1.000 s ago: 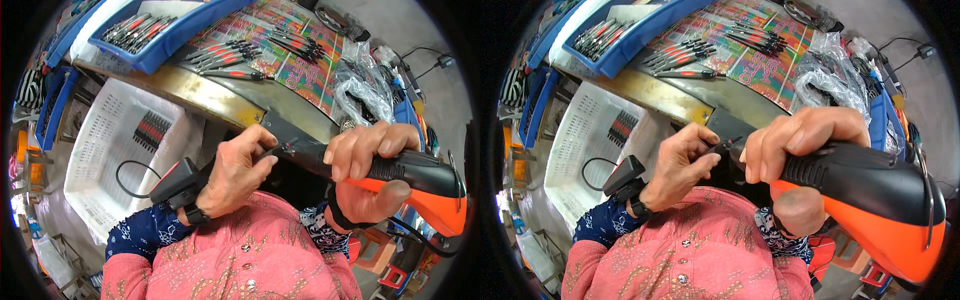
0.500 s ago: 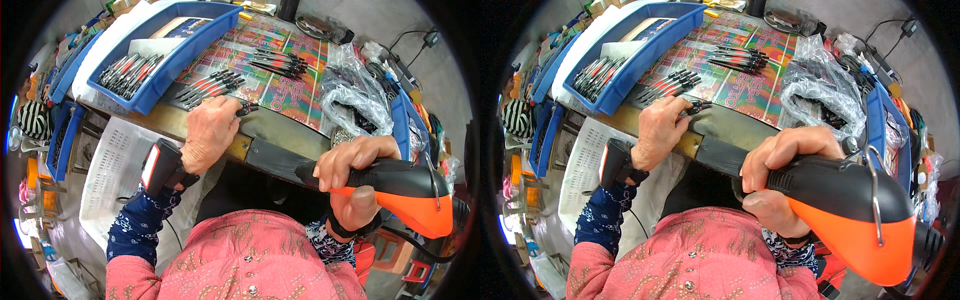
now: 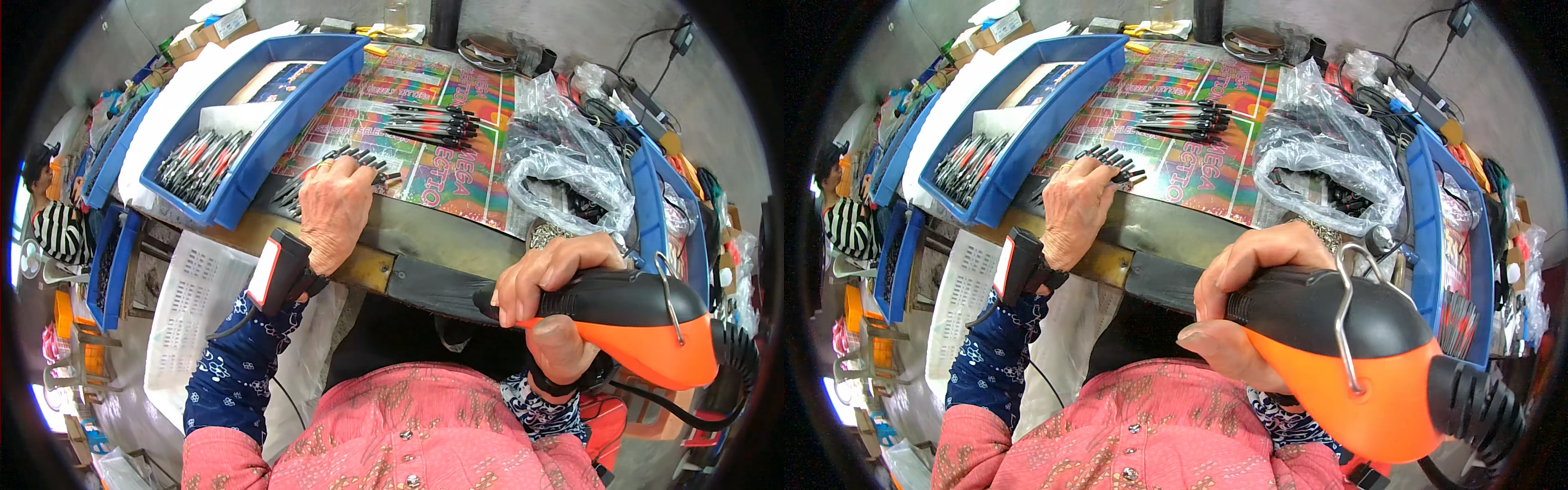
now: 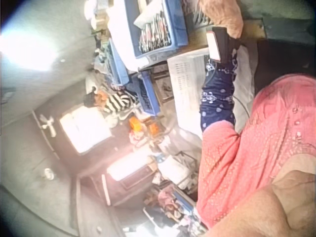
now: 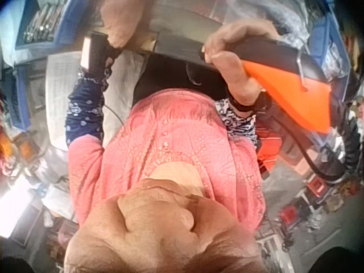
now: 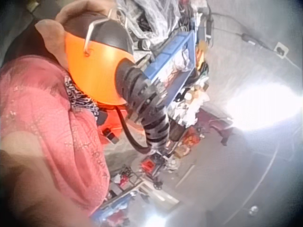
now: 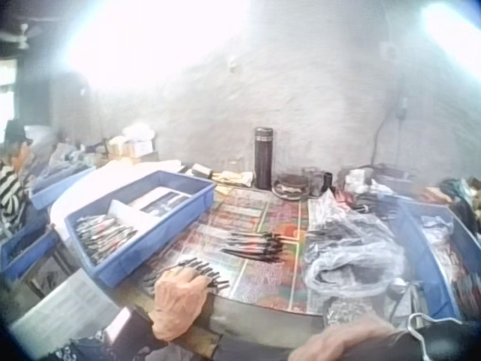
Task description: The person repeatedly picks small black wire ends from a table, applies a hot air gun to the tip, and places the finished pieces back on the table. The process is repeated multiple times throughout the clip.
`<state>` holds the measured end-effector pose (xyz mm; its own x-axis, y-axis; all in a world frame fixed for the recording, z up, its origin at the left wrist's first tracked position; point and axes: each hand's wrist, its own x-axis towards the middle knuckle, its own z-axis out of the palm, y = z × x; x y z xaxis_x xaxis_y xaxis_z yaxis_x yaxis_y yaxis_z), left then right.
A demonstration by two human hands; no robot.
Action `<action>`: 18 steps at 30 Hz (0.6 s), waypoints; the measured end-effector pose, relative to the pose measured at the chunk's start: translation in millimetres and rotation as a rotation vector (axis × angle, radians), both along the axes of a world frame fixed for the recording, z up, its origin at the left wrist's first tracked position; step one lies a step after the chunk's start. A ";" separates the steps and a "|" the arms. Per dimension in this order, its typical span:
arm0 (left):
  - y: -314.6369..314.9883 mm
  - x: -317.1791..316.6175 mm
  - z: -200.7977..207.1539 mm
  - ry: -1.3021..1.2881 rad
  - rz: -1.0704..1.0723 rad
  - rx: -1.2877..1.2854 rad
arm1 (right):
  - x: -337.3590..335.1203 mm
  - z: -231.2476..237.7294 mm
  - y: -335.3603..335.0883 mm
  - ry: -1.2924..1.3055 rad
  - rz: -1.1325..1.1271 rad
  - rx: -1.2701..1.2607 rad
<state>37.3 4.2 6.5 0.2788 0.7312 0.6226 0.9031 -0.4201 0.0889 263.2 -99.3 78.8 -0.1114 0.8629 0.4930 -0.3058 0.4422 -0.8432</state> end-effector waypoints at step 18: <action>94.4 64.6 12.1 0.061 -0.153 -0.023 | 21.7 -14.9 17.8 -0.002 0.017 0.133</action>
